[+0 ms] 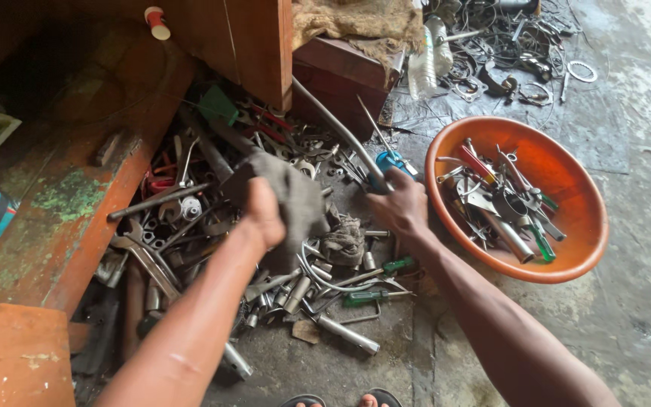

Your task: The person picks up various metal tools from a pile on the floor and wipes them with a cloth. They handle items such as wrenches, screwdrivers, and metal rods one by one, cleaning them before placing them into an orange plastic basin.

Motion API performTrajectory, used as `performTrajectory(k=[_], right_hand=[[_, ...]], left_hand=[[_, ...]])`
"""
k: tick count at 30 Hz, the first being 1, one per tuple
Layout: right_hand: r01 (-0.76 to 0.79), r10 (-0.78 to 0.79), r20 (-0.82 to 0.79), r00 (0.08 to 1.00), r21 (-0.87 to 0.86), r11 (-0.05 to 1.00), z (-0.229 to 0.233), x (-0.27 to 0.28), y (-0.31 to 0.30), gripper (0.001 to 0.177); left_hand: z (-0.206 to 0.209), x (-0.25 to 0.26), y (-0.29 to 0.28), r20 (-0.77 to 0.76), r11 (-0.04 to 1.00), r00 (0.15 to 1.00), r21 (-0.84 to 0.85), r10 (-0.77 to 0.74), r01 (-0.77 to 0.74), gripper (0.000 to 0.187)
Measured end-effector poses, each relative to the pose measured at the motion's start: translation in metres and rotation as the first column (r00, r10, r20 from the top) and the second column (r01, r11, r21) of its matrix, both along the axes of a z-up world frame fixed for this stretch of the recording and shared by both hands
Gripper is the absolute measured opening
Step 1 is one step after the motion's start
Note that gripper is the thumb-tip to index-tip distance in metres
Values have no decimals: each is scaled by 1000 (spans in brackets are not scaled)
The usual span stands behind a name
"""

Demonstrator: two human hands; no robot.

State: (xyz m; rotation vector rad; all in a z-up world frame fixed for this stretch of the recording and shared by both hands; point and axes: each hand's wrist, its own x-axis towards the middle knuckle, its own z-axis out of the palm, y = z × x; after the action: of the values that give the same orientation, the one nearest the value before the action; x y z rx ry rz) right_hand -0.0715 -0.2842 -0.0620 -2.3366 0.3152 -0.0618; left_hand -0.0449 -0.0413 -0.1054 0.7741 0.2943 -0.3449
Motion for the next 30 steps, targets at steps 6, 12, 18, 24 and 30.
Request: performTrajectory(k=[6, 12, 18, 24, 30], right_hand=[[3, 4, 119, 993, -58, 998, -3, -3, 58, 23], [-32, 30, -40, 999, -48, 998, -3, -30, 78, 39], [-57, 49, -113, 992, -76, 995, -4, -52, 66, 40], [-75, 52, -164, 985, -134, 988, -14, -66, 59, 36], [-91, 59, -185, 981, -170, 981, -21, -74, 46, 29]], left_hand=[[12, 37, -65, 20, 1000, 1000, 9, 6, -6, 58], [4, 36, -73, -73, 999, 997, -20, -26, 25, 59], [-10, 18, -94, -123, 999, 992, -46, -8, 2, 59], [-18, -1, -87, -137, 995, 990, -97, -45, 32, 60], [-12, -27, -80, -131, 980, 991, -193, 15, -41, 64]])
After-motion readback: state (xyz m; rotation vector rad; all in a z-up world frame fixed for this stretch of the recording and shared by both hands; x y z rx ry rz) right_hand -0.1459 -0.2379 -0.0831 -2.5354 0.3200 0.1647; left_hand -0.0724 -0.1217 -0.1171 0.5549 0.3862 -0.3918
